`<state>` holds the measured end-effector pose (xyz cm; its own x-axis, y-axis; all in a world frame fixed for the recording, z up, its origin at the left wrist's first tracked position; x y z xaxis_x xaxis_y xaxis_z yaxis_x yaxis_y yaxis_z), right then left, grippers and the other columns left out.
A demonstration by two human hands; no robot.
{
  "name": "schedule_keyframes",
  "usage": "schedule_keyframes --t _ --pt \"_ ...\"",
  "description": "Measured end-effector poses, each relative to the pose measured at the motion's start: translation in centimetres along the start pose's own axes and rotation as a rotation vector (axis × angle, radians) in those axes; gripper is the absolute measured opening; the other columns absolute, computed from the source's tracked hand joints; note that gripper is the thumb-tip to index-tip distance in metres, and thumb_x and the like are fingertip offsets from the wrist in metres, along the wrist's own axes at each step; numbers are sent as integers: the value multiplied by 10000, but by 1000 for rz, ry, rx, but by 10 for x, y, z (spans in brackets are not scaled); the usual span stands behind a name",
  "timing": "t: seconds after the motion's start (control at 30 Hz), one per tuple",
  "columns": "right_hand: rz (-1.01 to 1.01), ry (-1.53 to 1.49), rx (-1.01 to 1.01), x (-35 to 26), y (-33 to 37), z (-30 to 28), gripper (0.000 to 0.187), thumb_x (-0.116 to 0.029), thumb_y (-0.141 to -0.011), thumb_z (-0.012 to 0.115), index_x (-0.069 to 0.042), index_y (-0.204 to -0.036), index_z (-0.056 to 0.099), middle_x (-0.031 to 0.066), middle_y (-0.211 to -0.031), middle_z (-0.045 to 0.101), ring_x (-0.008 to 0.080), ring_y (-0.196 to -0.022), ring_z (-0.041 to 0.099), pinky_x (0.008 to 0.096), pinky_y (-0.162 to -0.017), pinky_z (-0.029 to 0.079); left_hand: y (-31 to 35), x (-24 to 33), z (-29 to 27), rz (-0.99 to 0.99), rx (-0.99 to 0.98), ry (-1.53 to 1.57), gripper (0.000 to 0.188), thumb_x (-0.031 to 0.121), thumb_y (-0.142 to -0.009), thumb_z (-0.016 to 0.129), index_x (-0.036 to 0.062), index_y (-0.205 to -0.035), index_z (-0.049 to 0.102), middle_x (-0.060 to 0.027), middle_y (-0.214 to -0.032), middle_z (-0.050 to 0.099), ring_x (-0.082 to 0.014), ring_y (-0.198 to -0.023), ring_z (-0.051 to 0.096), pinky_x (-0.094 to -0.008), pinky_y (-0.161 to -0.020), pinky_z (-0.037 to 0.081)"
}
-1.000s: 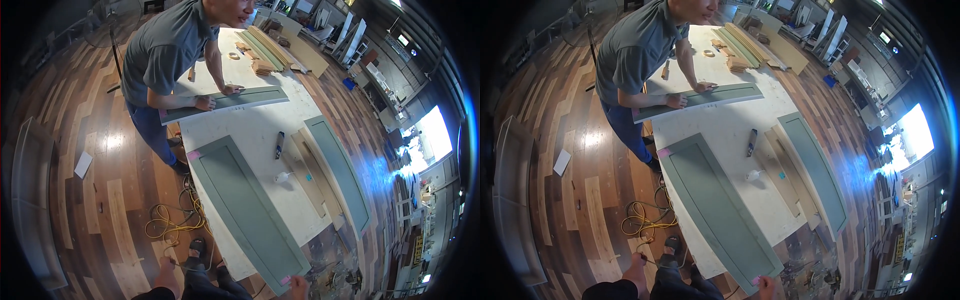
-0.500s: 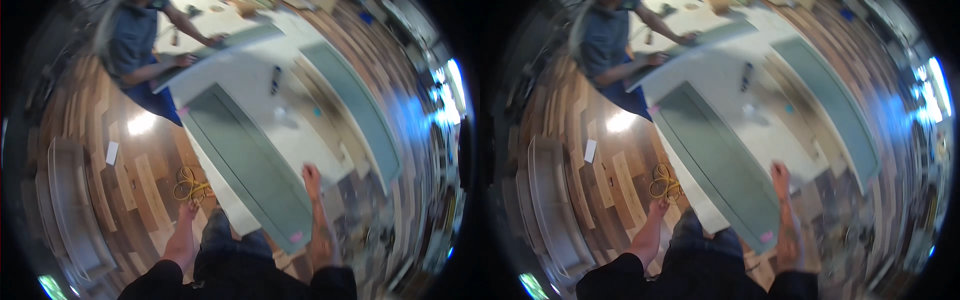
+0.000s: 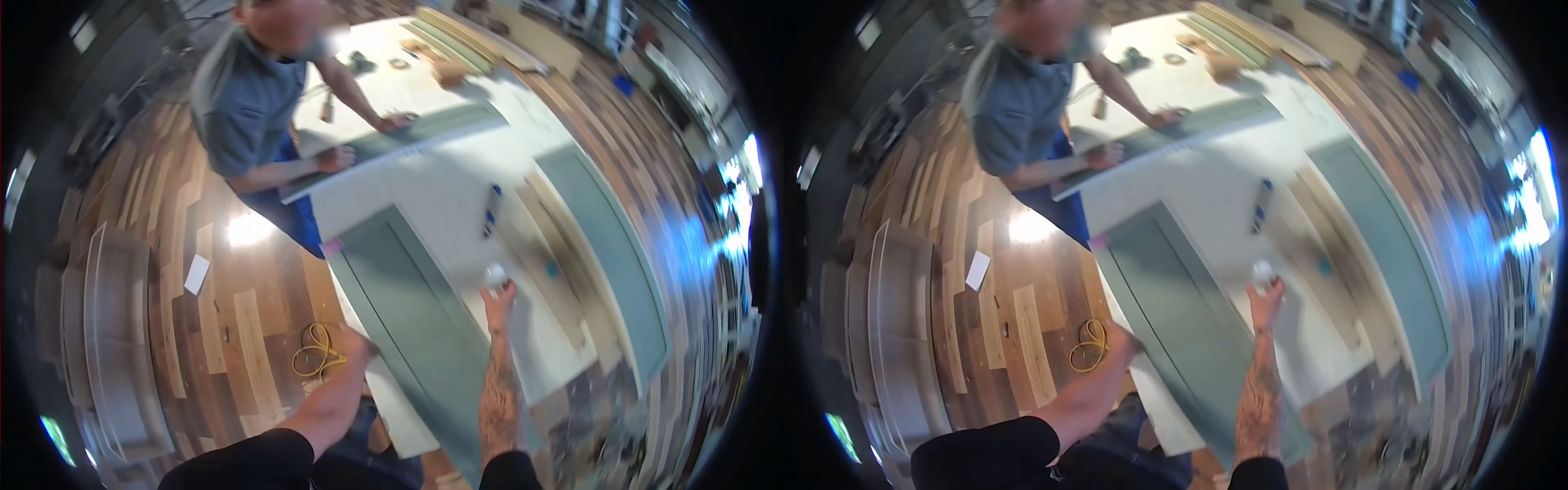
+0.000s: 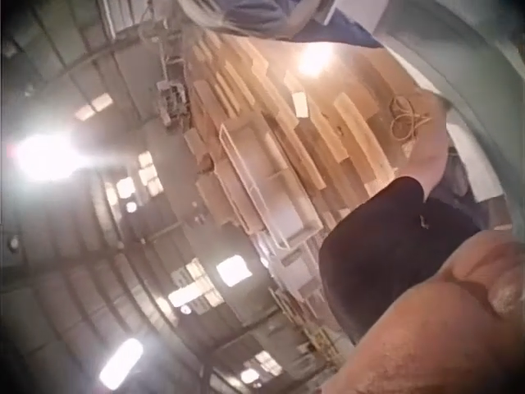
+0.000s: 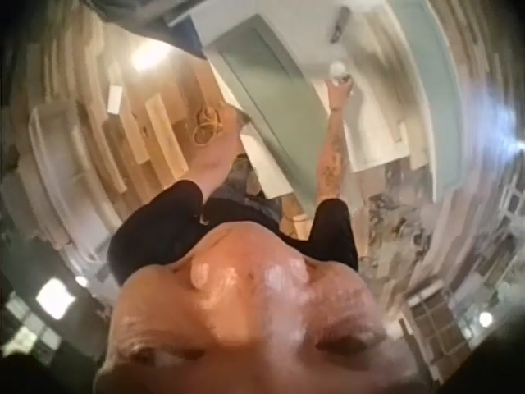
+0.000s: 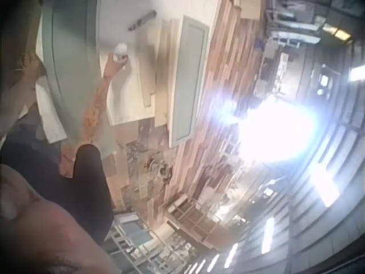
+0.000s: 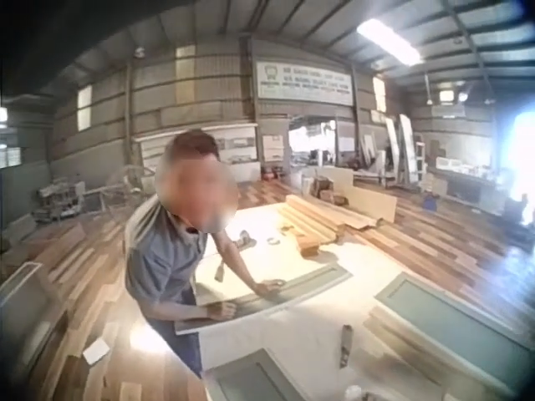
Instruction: Applying glue into the grooves of a cabinet door panel.
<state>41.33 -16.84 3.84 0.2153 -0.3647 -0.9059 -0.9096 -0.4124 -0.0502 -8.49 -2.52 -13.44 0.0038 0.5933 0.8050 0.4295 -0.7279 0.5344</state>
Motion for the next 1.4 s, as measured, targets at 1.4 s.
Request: schedule_keyframes --t 1.4 --pt "83 -475 -834 -103 137 202 507 -209 -1002 610 31 -1433 494 92 -1279 611 148 -1140 578 302 -983 470 116 56 -22 130 68 -753 575 534 -1042 353 79 -1021 703 -245 -974 712 -476 -957 651 -556 -827 497"
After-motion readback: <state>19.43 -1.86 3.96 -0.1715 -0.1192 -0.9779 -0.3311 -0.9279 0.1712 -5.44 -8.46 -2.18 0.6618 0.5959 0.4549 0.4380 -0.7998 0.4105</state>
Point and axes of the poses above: each hand's wrist, its own y-axis away from the middle knuckle, its own z-axis out of the palm, x = y × z, the point moved 9 cm from there along -y, towards the middle knuckle
